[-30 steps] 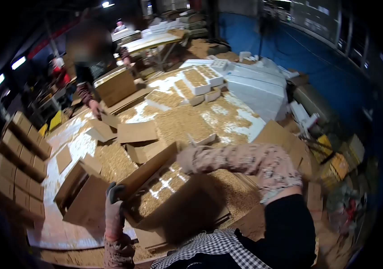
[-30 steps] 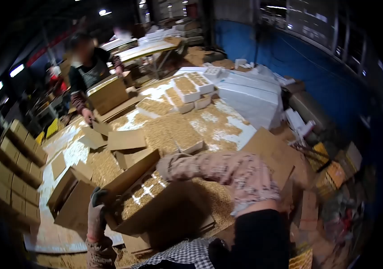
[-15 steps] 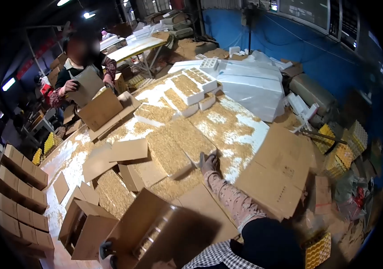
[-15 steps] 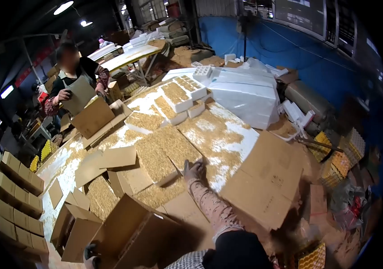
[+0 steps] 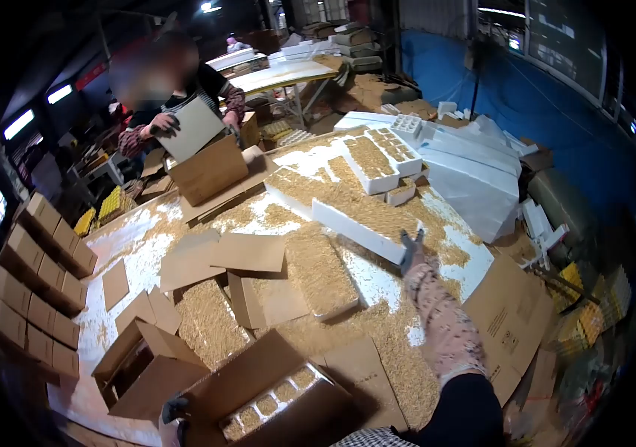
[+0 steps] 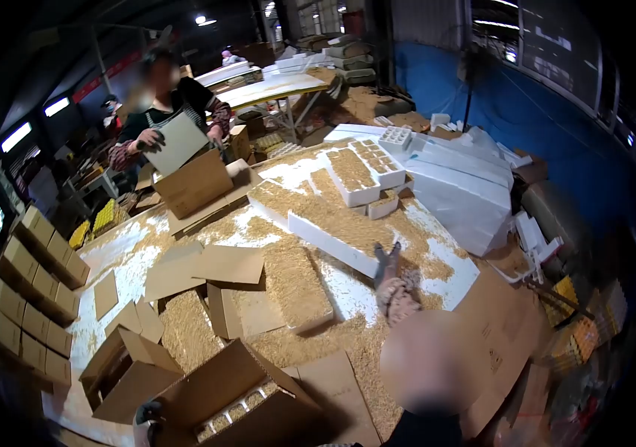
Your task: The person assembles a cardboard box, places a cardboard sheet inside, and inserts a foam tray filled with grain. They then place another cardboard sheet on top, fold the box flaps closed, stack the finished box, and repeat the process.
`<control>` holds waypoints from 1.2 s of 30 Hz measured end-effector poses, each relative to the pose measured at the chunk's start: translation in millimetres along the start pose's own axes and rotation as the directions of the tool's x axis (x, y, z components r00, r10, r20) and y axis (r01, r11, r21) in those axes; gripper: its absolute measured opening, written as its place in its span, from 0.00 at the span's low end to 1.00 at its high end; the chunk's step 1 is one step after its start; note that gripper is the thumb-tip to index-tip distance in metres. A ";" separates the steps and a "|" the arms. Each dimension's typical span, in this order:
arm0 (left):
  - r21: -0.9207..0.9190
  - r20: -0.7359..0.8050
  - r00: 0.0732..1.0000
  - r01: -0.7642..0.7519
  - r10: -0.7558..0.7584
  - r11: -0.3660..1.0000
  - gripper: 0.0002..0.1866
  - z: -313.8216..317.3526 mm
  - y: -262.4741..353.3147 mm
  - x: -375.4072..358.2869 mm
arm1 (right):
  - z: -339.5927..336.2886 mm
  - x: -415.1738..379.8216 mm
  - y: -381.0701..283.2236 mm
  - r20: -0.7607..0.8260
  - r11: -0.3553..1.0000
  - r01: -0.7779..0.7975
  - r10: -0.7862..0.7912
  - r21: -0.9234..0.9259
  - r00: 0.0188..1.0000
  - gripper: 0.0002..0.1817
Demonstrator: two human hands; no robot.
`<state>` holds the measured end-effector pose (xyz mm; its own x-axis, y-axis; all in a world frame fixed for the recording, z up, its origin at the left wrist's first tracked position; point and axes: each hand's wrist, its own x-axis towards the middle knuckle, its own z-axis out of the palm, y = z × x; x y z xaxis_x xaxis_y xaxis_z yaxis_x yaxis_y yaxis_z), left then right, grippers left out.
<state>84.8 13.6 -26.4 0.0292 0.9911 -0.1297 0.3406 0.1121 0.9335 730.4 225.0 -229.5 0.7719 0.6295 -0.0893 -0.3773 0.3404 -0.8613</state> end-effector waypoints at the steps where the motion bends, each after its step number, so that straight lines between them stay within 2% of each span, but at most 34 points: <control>1: -0.063 0.015 0.998 0.069 -0.068 0.996 0.24 -15.4 -33.7 14.6 | 4.7 -26.8 -40.9 0.079 0.994 -0.106 0.104 0.024 0.991 0.42; 2: -0.130 0.034 0.990 0.137 -0.134 0.982 0.24 -27.5 -66.6 23.5 | 7.4 -40.0 -64.9 0.111 0.985 -0.156 0.147 0.078 0.983 0.42; 4: -0.146 0.006 0.998 0.069 -0.069 0.987 0.22 -10.5 -31.0 17.4 | 9.1 -91.1 -136.4 0.277 0.942 -0.335 0.323 -0.005 0.905 0.35; 5: -0.289 0.020 0.996 -0.081 0.091 0.954 0.21 0.3 -15.3 12.8 | 15.0 -125.8 -171.3 0.381 0.898 -0.425 0.435 -0.113 0.816 0.32; 6: -0.219 0.064 0.997 -0.018 0.033 0.976 0.22 2.3 8.7 5.7 | 19.5 -145.3 -192.7 0.399 0.876 -0.462 0.477 -0.141 0.783 0.31; 7: -0.123 0.086 0.990 -0.098 0.109 0.988 0.22 3.5 20.6 3.1 | 22.9 -158.4 -203.8 0.413 0.849 -0.499 0.522 -0.171 0.746 0.30; 8: -0.093 0.092 0.995 -0.025 0.033 0.995 0.22 2.2 27.2 0.2 | 20.7 -160.4 -207.0 0.518 0.837 -0.523 0.523 -0.161 0.677 0.29; 9: -0.181 0.104 0.991 -0.066 0.086 0.981 0.22 3.2 24.6 1.3 | 28.7 -185.9 -225.9 0.508 0.883 -0.404 0.469 -0.241 0.722 0.28; 10: -0.144 0.095 0.991 -0.079 0.093 0.986 0.23 3.8 26.8 1.5 | 39.6 -200.4 -240.3 0.548 0.874 -0.338 0.483 -0.349 0.683 0.29; 11: -0.124 0.097 0.980 -0.161 0.173 0.979 0.20 4.2 24.9 0.9 | 50.9 -212.6 -254.3 0.582 0.857 -0.261 0.498 -0.445 0.643 0.31; 12: -0.213 0.114 0.982 -0.122 0.149 0.969 0.20 7.9 38.4 -3.1 | 63.6 -230.4 -269.7 0.582 0.845 -0.269 0.518 -0.463 0.627 0.31; 13: -0.212 0.105 0.948 -0.275 0.302 0.938 0.20 8.8 25.9 3.9 | 79.4 -252.4 -282.1 0.624 0.816 -0.194 0.548 -0.544 0.557 0.35; 14: -0.198 0.110 0.942 -0.293 0.318 0.935 0.21 11.1 29.2 3.0 | 91.8 -271.4 -285.3 0.655 0.784 -0.110 0.578 -0.611 0.487 0.40; 15: -0.299 0.083 0.942 -0.288 0.326 0.909 0.21 18.8 28.1 6.1 | 100.0 -286.6 -280.7 0.647 0.776 -0.113 0.589 -0.621 0.484 0.40; 17: 0.080 0.171 0.920 -0.369 0.352 0.926 0.23 25.0 64.8 0.1 | 114.0 -318.2 -268.5 0.676 0.760 -0.053 0.605 -0.648 0.421 0.50; 18: 0.046 0.116 0.903 -0.421 0.414 0.906 0.24 28.5 61.1 -2.5 | 117.8 -337.2 -257.3 0.684 0.744 -0.017 0.623 -0.668 0.379 0.52; 19: 0.041 0.124 0.901 -0.423 0.415 0.905 0.24 26.0 55.5 -5.0 | 119.3 -350.1 -244.9 0.690 0.729 0.020 0.640 -0.685 0.338 0.54; 20: -0.243 0.124 0.935 -0.296 0.332 0.924 0.24 21.7 48.5 -7.3 | 117.2 -347.7 -228.0 0.681 0.691 0.102 0.659 -0.716 0.319 0.53; 21: -0.499 0.157 0.956 -0.138 0.246 0.855 0.23 19.9 42.4 -8.8 | 114.9 -344.8 -211.5 0.670 0.651 0.177 0.677 -0.738 0.305 0.52; 22: -0.378 0.084 0.968 -0.189 0.237 0.906 0.25 24.7 32.6 -9.3 | 120.1 -347.6 -205.5 0.671 0.541 0.419 0.686 -0.729 0.282 0.50; 23: -0.303 0.088 0.966 -0.205 0.242 0.931 0.26 19.1 28.2 -14.1 | 124.6 -351.9 -198.5 0.657 0.391 0.626 0.705 -0.675 0.268 0.48; 24: -0.402 0.107 0.967 -0.171 0.232 0.899 0.26 15.7 25.9 -17.5 | 128.9 -347.6 -182.9 0.628 0.257 0.741 0.728 -0.621 0.274 0.46; 25: -0.493 0.131 0.966 -0.132 0.224 0.860 0.26 13.0 25.9 -18.8 | 136.5 -344.2 -172.1 0.597 0.114 0.829 0.748 -0.548 0.291 0.45; 26: -0.521 0.126 0.979 -0.073 0.161 0.851 0.26 12.4 26.5 -20.5 | 149.1 -354.9 -176.6 0.555 0.004 0.840 0.753 -0.543 0.355 0.40; 27: -0.543 0.167 0.969 -0.065 0.183 0.838 0.25 10.5 32.1 -25.6 | 155.4 -346.3 -160.0 0.548 -0.114 0.924 0.776 -0.365 0.313 0.36; 29: -0.255 0.104 0.974 -0.170 0.202 0.952 0.25 1.9 11.6 -16.5 | 166.5 -340.5 -122.4 0.482 -0.272 0.941 0.808 -0.203 0.338 0.30; 30: -0.261 0.086 0.969 -0.202 0.232 0.944 0.24 5.6 25.2 -28.4 | 167.6 -336.6 -94.5 0.443 -0.373 0.915 0.801 -0.157 0.402 0.26; 32: -0.225 0.086 0.966 -0.220 0.244 0.949 0.24 4.3 19.5 -27.5 | 158.3 -322.2 -6.0 0.410 -0.693 0.703 0.601 -0.162 0.686 0.20; 33: -0.201 0.065 0.964 -0.240 0.258 0.950 0.24 3.8 18.4 -25.6 | 151.4 -334.0 -14.7 0.398 -0.693 0.699 0.599 -0.178 0.695 0.20; 34: -0.199 0.057 0.991 -0.111 0.125 0.974 0.23 2.7 20.5 -25.3 | 143.5 -348.9 -25.9 0.583 -0.874 0.458 0.289 -0.161 0.759 0.19; 35: -0.194 0.070 0.990 -0.111 0.127 0.975 0.23 3.7 18.7 -23.7 | 144.4 -363.4 -48.2 0.731 -0.965 0.169 -0.034 -0.202 0.681 0.17; 36: -0.112 0.045 0.964 -0.257 0.263 0.960 0.23 5.7 16.3 -21.1 | 144.9 -351.3 -71.5 0.527 -0.703 0.618 0.694 0.352 0.490 0.13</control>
<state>95.1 -5.9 -10.3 0.1598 0.9815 0.1059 0.2146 -0.1393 0.9667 412.1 80.7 -64.0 -0.1537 0.9130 -0.3779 0.5619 0.3953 0.7266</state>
